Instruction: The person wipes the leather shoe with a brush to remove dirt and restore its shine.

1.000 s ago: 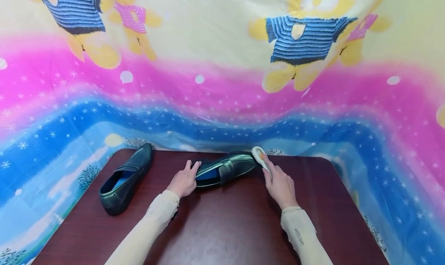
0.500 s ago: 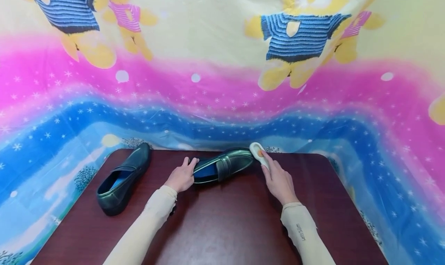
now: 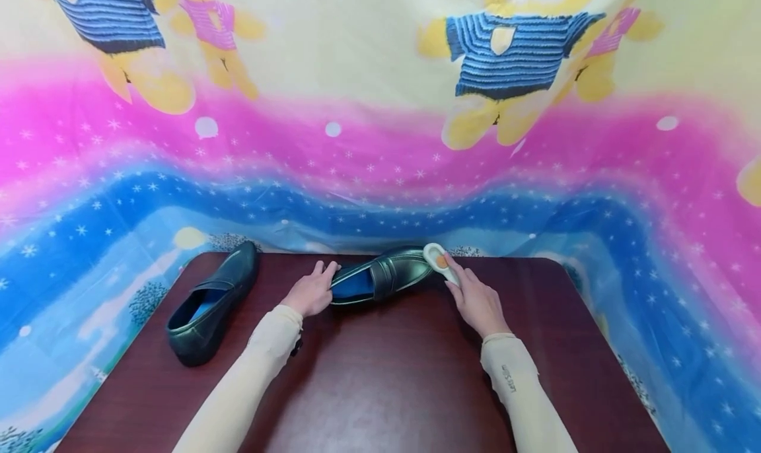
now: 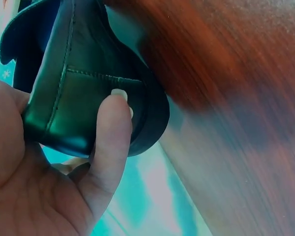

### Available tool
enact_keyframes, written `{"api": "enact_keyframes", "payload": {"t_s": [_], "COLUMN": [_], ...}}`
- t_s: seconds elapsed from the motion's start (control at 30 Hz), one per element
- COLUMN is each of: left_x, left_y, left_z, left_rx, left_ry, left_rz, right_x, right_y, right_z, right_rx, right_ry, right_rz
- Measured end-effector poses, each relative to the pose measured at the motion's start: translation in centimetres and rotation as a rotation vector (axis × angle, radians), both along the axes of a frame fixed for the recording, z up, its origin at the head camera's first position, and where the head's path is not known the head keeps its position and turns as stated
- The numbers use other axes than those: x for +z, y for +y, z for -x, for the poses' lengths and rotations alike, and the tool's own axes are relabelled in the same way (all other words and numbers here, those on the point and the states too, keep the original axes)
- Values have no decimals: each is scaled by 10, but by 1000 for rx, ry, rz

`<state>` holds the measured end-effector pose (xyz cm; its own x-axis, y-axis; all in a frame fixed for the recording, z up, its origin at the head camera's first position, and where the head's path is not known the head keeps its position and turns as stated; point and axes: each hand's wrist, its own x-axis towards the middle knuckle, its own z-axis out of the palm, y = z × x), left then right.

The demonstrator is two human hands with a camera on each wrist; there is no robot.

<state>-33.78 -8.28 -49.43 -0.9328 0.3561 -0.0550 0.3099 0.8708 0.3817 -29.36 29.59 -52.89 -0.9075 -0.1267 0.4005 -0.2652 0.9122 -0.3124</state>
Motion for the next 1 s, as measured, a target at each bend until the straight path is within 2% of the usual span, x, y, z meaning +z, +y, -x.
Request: {"api": "enact_keyframes", "payload": {"t_s": [0.13,0.27,0.37,0.47,0.7,0.83,1.0], "left_x": [4,5,4,4,3,1,1], "left_y": [0,-1,-1,0,2,3,3], "left_z": [5,12,13,12,10,5,-1], "left_rx": [3,11,14,11,15,10,19], "left_ry": [-37,-76,-86,-85,-84,-54,-16], "left_rz": [-14,-13,-11,-11,-19,-11,2], "right_x": [-3,0,3,9,21,25,26], "right_y": [20,36,41,38,10,-2,-11], "right_z": [-10,-20,-26,-29,-13,-3,6], "right_rx": [-8,3,15,29,45,34,25], "right_ry": [-27,-78,-98,-78,9,-14,-89], "right_rz": [-16,-75,-97,-76,-12,13,75]}}
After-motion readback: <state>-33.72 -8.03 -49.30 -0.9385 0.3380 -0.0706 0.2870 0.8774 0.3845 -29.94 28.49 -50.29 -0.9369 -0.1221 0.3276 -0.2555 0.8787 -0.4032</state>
